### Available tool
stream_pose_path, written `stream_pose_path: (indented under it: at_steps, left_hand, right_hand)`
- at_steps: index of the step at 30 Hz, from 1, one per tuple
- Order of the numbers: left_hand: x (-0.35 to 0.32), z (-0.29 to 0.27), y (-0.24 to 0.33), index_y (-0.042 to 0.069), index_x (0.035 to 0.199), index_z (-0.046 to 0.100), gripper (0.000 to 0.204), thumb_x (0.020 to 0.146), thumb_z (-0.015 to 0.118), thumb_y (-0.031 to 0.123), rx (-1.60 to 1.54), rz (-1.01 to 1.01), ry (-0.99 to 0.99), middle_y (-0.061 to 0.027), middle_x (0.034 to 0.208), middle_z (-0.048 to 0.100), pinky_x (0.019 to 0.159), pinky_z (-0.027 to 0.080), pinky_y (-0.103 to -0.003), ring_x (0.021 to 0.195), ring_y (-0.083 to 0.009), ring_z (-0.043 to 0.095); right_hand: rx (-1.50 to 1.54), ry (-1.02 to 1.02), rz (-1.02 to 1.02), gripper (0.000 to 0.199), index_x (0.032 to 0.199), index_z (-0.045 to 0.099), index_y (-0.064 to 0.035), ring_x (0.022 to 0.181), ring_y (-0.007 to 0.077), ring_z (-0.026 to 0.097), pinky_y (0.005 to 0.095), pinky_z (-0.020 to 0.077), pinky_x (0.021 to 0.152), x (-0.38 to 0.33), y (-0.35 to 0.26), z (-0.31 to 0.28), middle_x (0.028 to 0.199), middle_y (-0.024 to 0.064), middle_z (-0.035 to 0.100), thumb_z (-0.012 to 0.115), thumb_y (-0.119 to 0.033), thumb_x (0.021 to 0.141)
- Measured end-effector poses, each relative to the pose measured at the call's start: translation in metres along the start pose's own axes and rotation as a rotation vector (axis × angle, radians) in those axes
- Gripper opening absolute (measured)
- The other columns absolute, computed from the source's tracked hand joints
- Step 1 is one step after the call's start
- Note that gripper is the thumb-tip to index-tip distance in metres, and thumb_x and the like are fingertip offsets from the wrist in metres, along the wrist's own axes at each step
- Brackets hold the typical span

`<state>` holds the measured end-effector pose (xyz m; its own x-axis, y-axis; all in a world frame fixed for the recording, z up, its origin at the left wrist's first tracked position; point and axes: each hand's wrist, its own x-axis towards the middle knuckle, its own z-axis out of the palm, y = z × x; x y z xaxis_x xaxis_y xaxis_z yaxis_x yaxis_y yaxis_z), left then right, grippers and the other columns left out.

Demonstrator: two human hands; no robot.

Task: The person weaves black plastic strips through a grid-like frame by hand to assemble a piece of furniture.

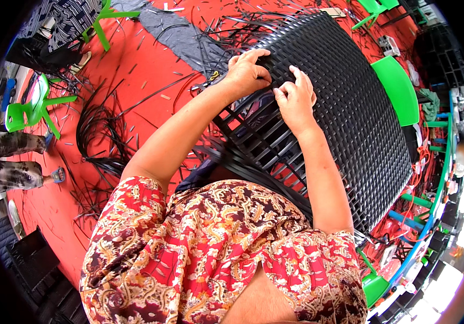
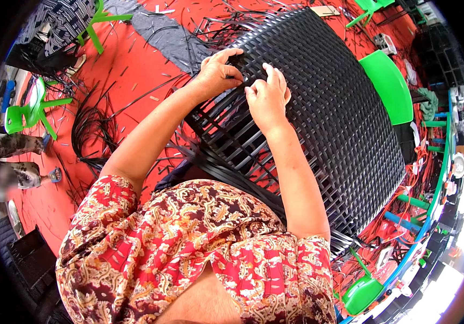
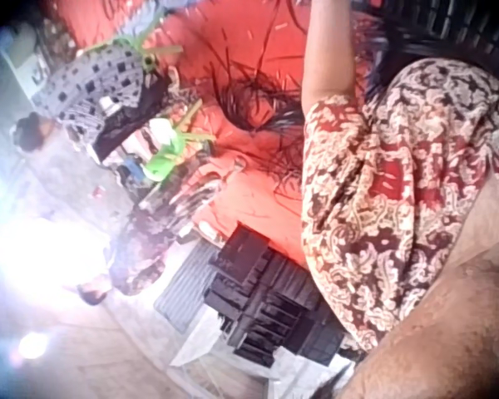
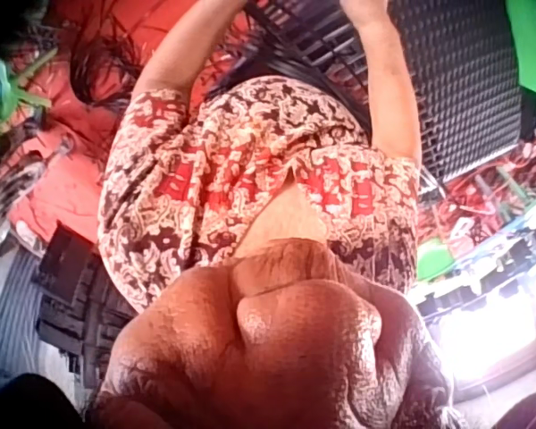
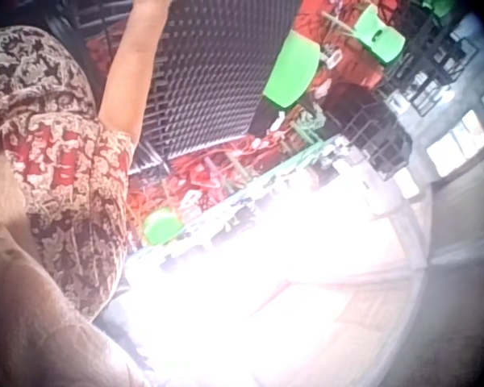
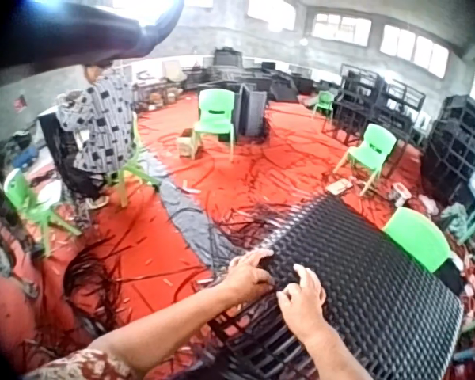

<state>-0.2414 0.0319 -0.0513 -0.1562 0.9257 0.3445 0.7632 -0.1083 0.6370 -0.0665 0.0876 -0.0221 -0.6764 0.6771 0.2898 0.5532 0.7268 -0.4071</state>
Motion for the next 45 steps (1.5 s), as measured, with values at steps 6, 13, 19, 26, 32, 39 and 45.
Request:
stream_pose_path:
  at_steps: [6,13,19,26,32,39,45]
  left_hand:
    - [0.013,-0.016,-0.014,0.008,0.078,0.071,0.012,0.067,0.075,0.005,-0.456,0.026,0.295,-0.0089,0.120,0.050,0.093,0.043,-0.031,0.112,-0.0214,0.049]
    - [0.003,-0.029,-0.035,0.010,0.087,0.072,0.014,0.074,0.072,0.013,-0.098,-0.114,0.034,-0.0139,0.130,0.047,0.098,0.039,-0.034,0.115,-0.0271,0.050]
    - [-0.004,-0.014,-0.032,0.021,0.098,0.073,0.025,0.075,0.071,0.012,0.226,-0.054,0.002,-0.0179,0.143,0.034,0.098,0.041,-0.034,0.122,-0.0299,0.047]
    - [0.013,-0.014,-0.048,0.011,0.094,0.072,0.018,0.076,0.070,0.011,-0.253,-0.072,-0.123,-0.0175,0.139,0.038,0.099,0.039,-0.033,0.124,-0.0260,0.044]
    - [0.011,-0.017,-0.045,0.007,0.083,0.071,0.009,0.075,0.069,0.008,-0.631,-0.172,0.141,-0.0097,0.127,0.046,0.098,0.038,-0.033,0.118,-0.0208,0.045]
    - [0.018,-0.047,-0.049,0.004,0.082,0.069,0.005,0.078,0.067,0.006,-0.726,-0.262,0.424,-0.0067,0.119,0.053,0.088,0.042,-0.028,0.106,-0.0145,0.051]
    - [0.013,-0.055,-0.033,0.002,0.093,0.067,0.014,0.085,0.064,0.013,-1.047,-0.382,0.239,-0.0026,0.098,0.062,0.073,0.046,-0.024,0.081,-0.0088,0.057]
  right_hand:
    - [0.138,0.097,-0.015,0.016,0.089,0.067,-0.0112,0.131,0.0316,0.030,0.0489,0.0248,0.103,0.011,-0.015,0.004,0.138,0.0115,0.039,0.066,-0.025,0.081]
    - [0.236,-0.049,0.067,0.020,0.079,0.068,-0.0132,0.135,0.0334,0.022,0.0516,0.0177,0.106,0.031,-0.001,0.018,0.141,0.0079,0.038,0.063,-0.032,0.079]
    - [0.119,-0.132,0.083,0.014,0.074,0.067,-0.0137,0.135,0.0326,0.023,0.0522,0.0187,0.105,0.032,-0.010,0.015,0.140,0.0055,0.039,0.064,-0.027,0.076]
    - [0.051,-0.068,0.043,0.018,0.074,0.066,-0.0100,0.133,0.0318,0.026,0.0512,0.0223,0.104,0.037,-0.009,0.017,0.138,0.0036,0.040,0.067,-0.027,0.078]
    - [0.125,0.028,0.023,0.017,0.081,0.066,-0.0095,0.130,0.0304,0.030,0.0495,0.0234,0.104,0.033,-0.016,0.010,0.138,0.0085,0.039,0.066,-0.026,0.080]
    - [0.157,0.045,-0.066,0.019,0.094,0.069,-0.0132,0.130,0.0311,0.032,0.0494,0.0257,0.103,0.048,-0.030,0.021,0.135,0.0111,0.043,0.066,-0.028,0.081]
    - [0.125,-0.034,0.033,0.023,0.091,0.070,-0.0187,0.134,0.0335,0.023,0.0546,0.0180,0.102,0.068,-0.028,0.038,0.139,0.0129,0.040,0.066,-0.038,0.080]
